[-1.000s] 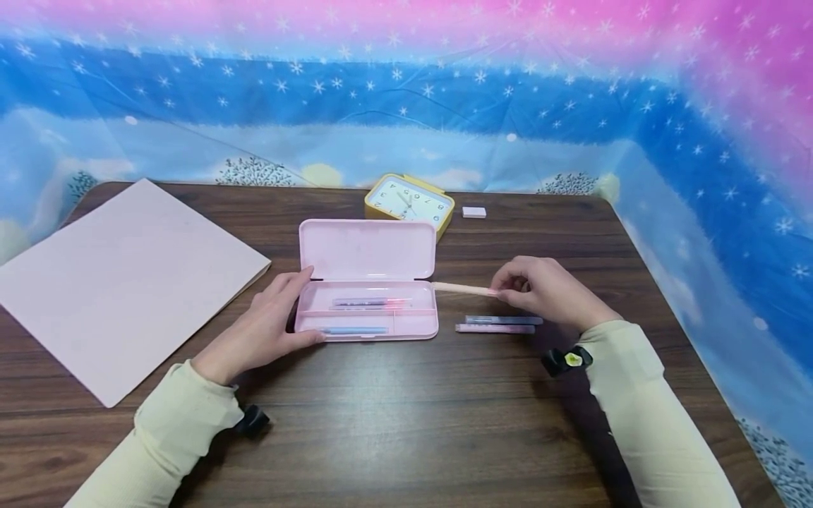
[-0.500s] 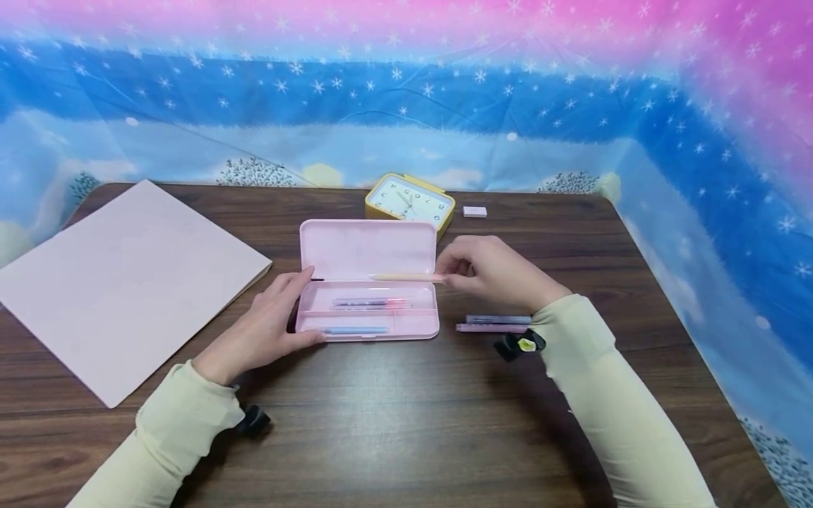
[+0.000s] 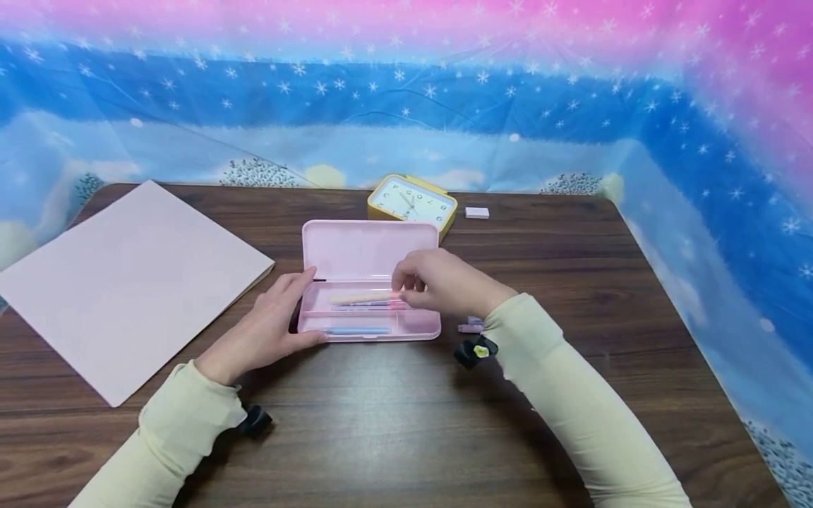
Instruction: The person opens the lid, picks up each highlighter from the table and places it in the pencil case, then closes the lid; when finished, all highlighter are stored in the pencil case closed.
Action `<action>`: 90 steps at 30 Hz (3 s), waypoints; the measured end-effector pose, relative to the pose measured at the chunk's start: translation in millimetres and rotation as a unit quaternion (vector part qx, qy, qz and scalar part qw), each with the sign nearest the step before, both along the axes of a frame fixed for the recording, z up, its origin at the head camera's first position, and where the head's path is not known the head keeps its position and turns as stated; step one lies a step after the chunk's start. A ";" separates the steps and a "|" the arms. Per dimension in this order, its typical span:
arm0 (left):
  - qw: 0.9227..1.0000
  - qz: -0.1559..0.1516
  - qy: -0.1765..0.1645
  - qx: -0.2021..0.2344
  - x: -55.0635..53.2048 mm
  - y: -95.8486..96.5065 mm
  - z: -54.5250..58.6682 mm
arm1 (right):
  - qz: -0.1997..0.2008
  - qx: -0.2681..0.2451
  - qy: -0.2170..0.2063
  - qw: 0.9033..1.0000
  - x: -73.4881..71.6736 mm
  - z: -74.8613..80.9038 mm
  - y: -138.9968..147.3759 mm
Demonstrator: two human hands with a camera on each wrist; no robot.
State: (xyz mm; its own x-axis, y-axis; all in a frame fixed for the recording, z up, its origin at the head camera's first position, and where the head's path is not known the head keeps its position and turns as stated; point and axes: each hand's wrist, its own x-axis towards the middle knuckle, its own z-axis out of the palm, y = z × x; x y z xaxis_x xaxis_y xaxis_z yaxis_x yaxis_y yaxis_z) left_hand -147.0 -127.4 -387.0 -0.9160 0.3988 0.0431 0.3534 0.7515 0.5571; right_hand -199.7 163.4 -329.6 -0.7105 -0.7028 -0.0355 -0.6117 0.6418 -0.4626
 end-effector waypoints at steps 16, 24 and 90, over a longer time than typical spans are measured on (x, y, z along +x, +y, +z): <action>1.000 0.000 -0.006 0.002 -1.4 0.2 -1.1 | 0.027 0.028 -0.023 0.999 8.1 -26.2 -35.8; 1.000 0.000 -0.010 0.000 -0.6 0.0 0.4 | 0.023 0.030 -0.015 0.999 10.2 -28.3 -37.2; 1.000 -0.003 -0.006 -0.003 -1.0 1.2 -0.1 | -0.220 0.024 -0.014 0.975 46.7 -43.2 182.1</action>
